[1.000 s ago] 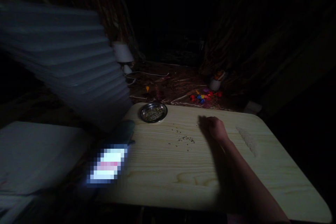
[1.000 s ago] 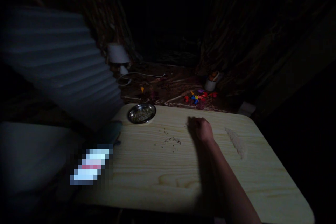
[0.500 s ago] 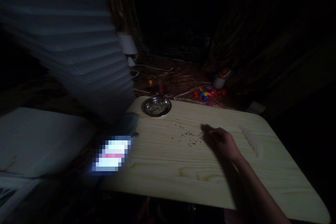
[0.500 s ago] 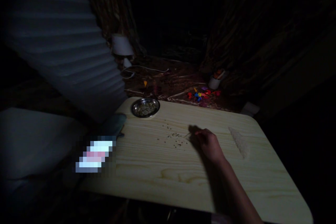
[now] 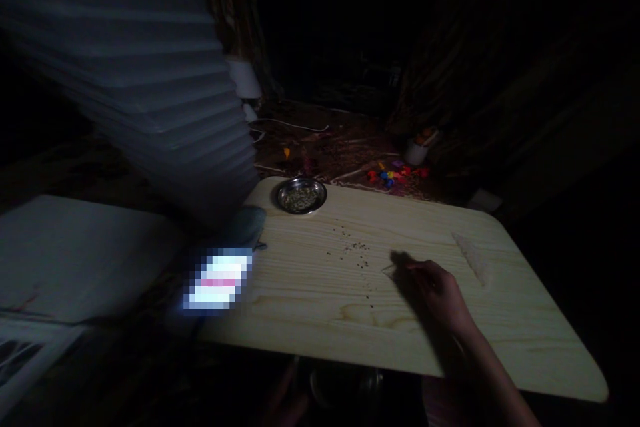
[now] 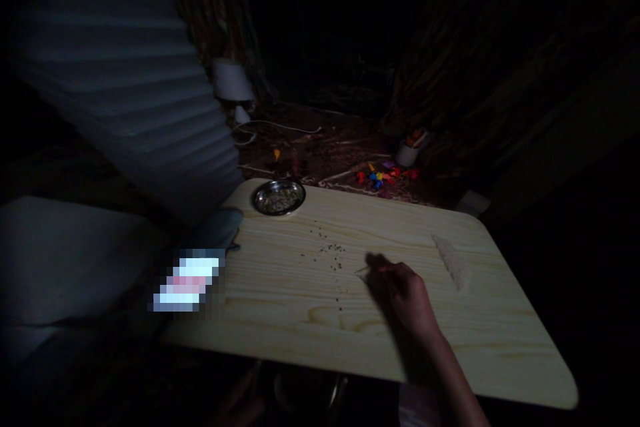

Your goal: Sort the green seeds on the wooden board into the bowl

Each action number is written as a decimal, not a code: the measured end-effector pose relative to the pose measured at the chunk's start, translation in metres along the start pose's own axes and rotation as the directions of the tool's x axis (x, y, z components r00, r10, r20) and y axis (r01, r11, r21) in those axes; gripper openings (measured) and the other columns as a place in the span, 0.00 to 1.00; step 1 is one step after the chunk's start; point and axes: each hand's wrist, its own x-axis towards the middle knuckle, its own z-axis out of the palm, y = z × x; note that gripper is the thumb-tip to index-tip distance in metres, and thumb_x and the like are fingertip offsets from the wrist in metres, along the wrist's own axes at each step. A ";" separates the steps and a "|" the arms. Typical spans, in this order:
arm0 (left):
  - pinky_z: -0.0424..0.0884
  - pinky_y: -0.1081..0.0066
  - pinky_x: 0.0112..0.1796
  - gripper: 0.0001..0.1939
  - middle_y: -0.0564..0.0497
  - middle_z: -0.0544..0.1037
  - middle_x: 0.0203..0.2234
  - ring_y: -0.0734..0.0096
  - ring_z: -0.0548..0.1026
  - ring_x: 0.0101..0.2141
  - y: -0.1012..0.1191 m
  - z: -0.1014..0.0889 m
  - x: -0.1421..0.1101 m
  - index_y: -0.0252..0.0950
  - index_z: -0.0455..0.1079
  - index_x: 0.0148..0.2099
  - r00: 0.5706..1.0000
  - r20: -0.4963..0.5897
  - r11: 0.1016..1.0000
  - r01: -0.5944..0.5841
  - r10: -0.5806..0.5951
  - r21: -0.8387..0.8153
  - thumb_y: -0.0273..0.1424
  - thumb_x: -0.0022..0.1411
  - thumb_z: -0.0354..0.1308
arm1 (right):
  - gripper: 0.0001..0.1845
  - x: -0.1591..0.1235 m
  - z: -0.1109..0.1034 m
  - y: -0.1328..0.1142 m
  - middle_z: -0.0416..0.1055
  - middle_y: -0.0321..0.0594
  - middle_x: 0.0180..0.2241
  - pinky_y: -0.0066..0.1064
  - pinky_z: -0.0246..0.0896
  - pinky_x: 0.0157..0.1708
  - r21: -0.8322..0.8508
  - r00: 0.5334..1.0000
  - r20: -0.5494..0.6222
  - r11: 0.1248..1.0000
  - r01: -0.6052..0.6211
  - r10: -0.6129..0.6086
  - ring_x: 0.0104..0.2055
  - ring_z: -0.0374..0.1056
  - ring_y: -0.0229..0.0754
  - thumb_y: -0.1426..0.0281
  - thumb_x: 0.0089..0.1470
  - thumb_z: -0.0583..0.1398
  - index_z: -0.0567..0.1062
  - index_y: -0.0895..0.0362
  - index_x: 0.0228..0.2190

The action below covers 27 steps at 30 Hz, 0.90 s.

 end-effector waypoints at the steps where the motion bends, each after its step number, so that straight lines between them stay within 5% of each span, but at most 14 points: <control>1: 0.53 0.53 0.62 0.30 0.37 0.64 0.60 0.49 0.58 0.62 0.000 0.000 0.000 0.24 0.63 0.60 1.000 0.017 1.000 -0.013 0.013 0.002 0.32 0.56 0.54 | 0.12 -0.002 -0.001 0.000 0.76 0.46 0.37 0.37 0.66 0.40 -0.004 1.000 -0.006 1.000 -0.008 0.008 0.38 0.73 0.47 0.67 0.58 0.55 0.77 0.57 0.37; 5: 0.55 0.58 0.61 0.34 0.42 0.62 0.62 0.54 0.59 0.62 0.009 -0.001 -0.007 0.26 0.59 0.62 0.991 0.129 0.999 -0.041 0.036 0.034 0.36 0.55 0.52 | 0.11 -0.020 0.003 -0.010 0.76 0.44 0.37 0.35 0.66 0.39 0.014 1.000 0.003 1.000 -0.017 0.017 0.39 0.72 0.46 0.67 0.58 0.55 0.76 0.56 0.38; 9: 0.47 0.51 0.62 0.44 0.29 0.54 0.64 0.44 0.52 0.64 0.022 0.003 -0.016 0.12 0.51 0.63 0.993 0.112 0.997 0.029 -0.037 0.074 0.40 0.51 0.50 | 0.11 -0.048 0.013 -0.028 0.75 0.44 0.37 0.34 0.66 0.38 0.017 1.000 0.026 1.000 -0.008 0.008 0.38 0.72 0.45 0.67 0.59 0.55 0.76 0.55 0.38; 15: 0.46 0.52 0.62 0.46 0.30 0.51 0.65 0.46 0.53 0.64 0.036 0.003 -0.022 0.14 0.47 0.65 0.979 0.199 0.999 0.033 -0.041 0.042 0.44 0.53 0.48 | 0.10 -0.070 0.019 -0.047 0.75 0.42 0.39 0.34 0.65 0.41 0.076 0.981 0.190 0.997 0.034 -0.048 0.41 0.71 0.44 0.70 0.59 0.55 0.76 0.53 0.38; 21: 0.50 0.56 0.63 0.37 0.40 0.62 0.61 0.52 0.56 0.63 0.038 -0.004 -0.021 0.25 0.62 0.61 0.999 0.040 0.998 -0.034 0.032 0.051 0.37 0.49 0.55 | 0.10 -0.042 0.024 -0.037 0.75 0.45 0.36 0.35 0.65 0.38 0.015 1.000 -0.003 1.000 0.020 -0.020 0.38 0.71 0.45 0.69 0.59 0.55 0.76 0.56 0.38; 27: 0.58 0.57 0.60 0.32 0.44 0.66 0.59 0.53 0.62 0.60 0.042 -0.011 -0.026 0.30 0.64 0.61 0.996 0.089 1.000 -0.026 0.027 -0.008 0.35 0.54 0.55 | 0.11 -0.055 0.028 -0.052 0.75 0.42 0.37 0.34 0.66 0.41 0.100 0.982 0.178 0.994 0.042 -0.060 0.40 0.72 0.44 0.67 0.60 0.54 0.77 0.53 0.37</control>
